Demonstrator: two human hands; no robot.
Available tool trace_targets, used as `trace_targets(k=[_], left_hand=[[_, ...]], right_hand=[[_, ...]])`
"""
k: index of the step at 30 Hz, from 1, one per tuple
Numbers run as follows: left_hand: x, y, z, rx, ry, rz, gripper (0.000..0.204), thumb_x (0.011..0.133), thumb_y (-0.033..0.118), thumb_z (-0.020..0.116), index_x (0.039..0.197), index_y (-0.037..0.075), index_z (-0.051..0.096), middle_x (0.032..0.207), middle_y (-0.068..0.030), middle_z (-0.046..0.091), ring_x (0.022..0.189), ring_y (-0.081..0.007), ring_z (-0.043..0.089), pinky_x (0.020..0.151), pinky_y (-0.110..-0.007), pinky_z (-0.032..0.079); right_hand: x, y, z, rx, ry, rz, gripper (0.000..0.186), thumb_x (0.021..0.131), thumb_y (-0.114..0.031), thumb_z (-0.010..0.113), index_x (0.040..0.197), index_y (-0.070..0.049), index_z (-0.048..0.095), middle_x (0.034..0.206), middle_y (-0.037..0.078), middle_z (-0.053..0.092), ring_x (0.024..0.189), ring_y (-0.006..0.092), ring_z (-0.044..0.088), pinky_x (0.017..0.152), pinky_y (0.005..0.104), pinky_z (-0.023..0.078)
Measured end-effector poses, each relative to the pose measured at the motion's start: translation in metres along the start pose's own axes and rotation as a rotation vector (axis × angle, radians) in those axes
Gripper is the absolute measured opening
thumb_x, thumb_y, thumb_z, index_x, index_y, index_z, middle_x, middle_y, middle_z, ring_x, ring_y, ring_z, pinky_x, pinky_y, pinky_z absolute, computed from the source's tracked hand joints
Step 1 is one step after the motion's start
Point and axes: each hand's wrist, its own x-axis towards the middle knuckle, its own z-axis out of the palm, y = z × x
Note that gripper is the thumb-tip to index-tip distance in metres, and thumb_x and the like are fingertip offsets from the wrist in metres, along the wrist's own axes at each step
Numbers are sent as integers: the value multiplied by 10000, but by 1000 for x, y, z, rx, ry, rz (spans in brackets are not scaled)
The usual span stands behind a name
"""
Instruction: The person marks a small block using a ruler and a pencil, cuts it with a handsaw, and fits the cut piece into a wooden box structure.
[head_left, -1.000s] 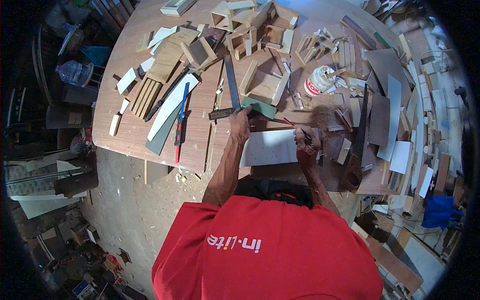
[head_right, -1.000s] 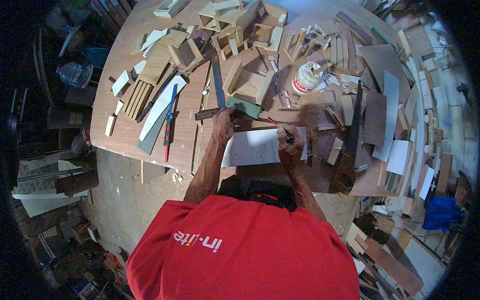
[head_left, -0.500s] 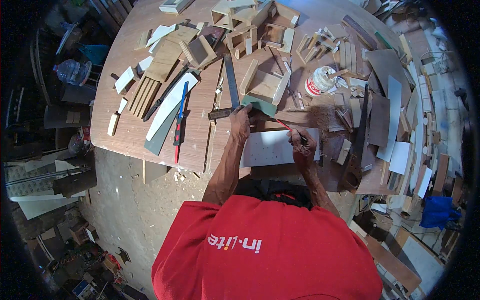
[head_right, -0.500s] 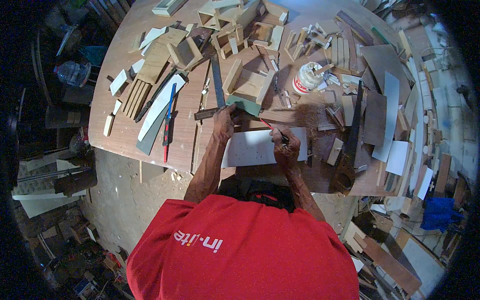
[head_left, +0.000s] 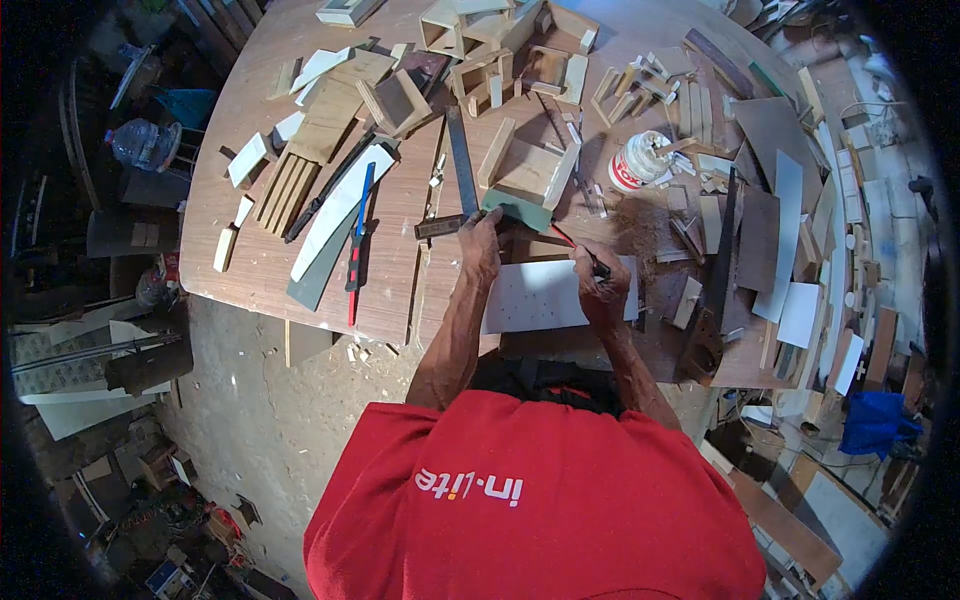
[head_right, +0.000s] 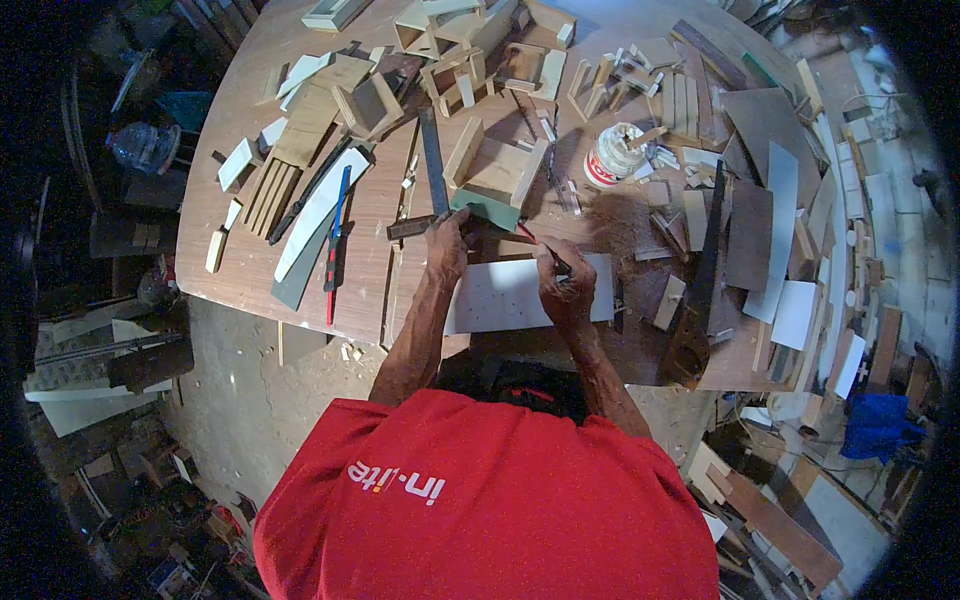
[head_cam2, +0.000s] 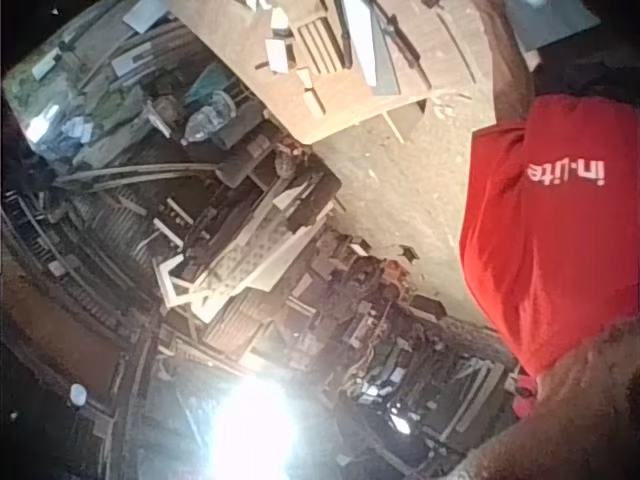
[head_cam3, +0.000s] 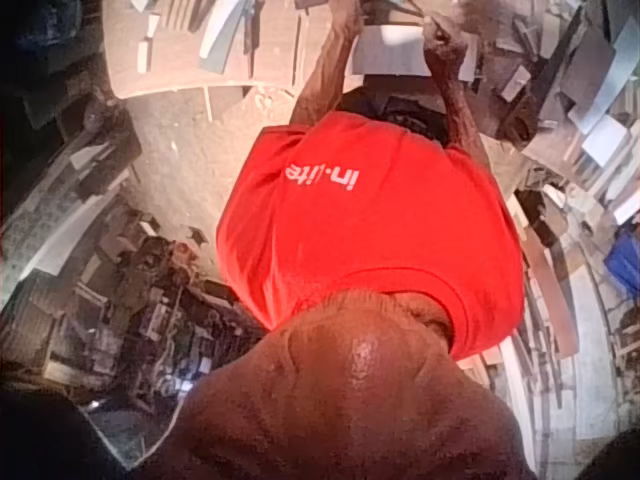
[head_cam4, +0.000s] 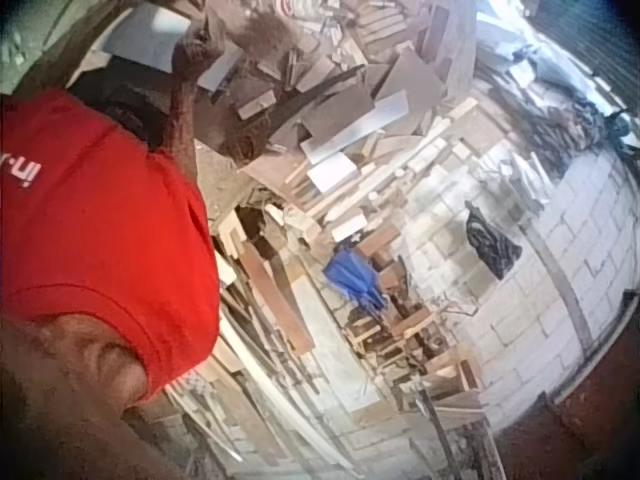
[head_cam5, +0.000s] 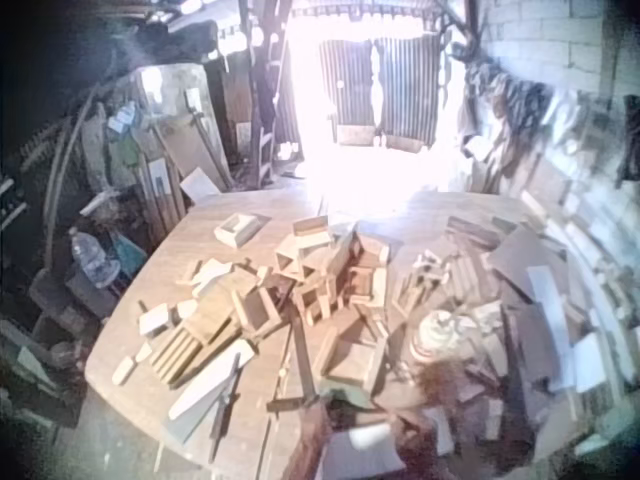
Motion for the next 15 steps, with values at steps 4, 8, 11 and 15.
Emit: trace_targets(k=[4, 8, 11, 15], left_hand=[[0, -2, 0, -31, -26, 23, 162, 907, 119, 568, 977, -26, 567, 924, -123, 627, 809, -231, 654, 683, -327, 579], [-5, 2, 3, 9, 1, 11, 159, 906, 121, 568, 970, -25, 565, 936, -131, 624, 817, -231, 651, 699, -331, 583], [-3, 1, 2, -5, -2, 17, 152, 901, 124, 568, 964, -14, 567, 909, -117, 624, 799, -220, 648, 681, -322, 572], [-10, 3, 3, -22, -22, 33, 143, 889, 132, 582, 951, 2, 575, 866, -91, 620, 782, -201, 641, 652, -308, 549]], right_hand=[[3, -5, -2, -8, -16, 45, 173, 885, -87, 577, 975, 32, 665, 837, 144, 670, 741, 213, 631, 691, 332, 494], [4, -4, -2, -12, -6, 80, 170, 888, -89, 573, 964, 33, 664, 827, 143, 665, 737, 209, 627, 691, 332, 490], [4, -1, -1, -48, -9, 78, 168, 888, -90, 569, 958, 32, 661, 820, 143, 658, 728, 206, 622, 681, 332, 487], [7, -6, -1, -33, -5, 69, 175, 891, -96, 566, 956, 39, 657, 823, 143, 655, 724, 202, 621, 671, 332, 487]])
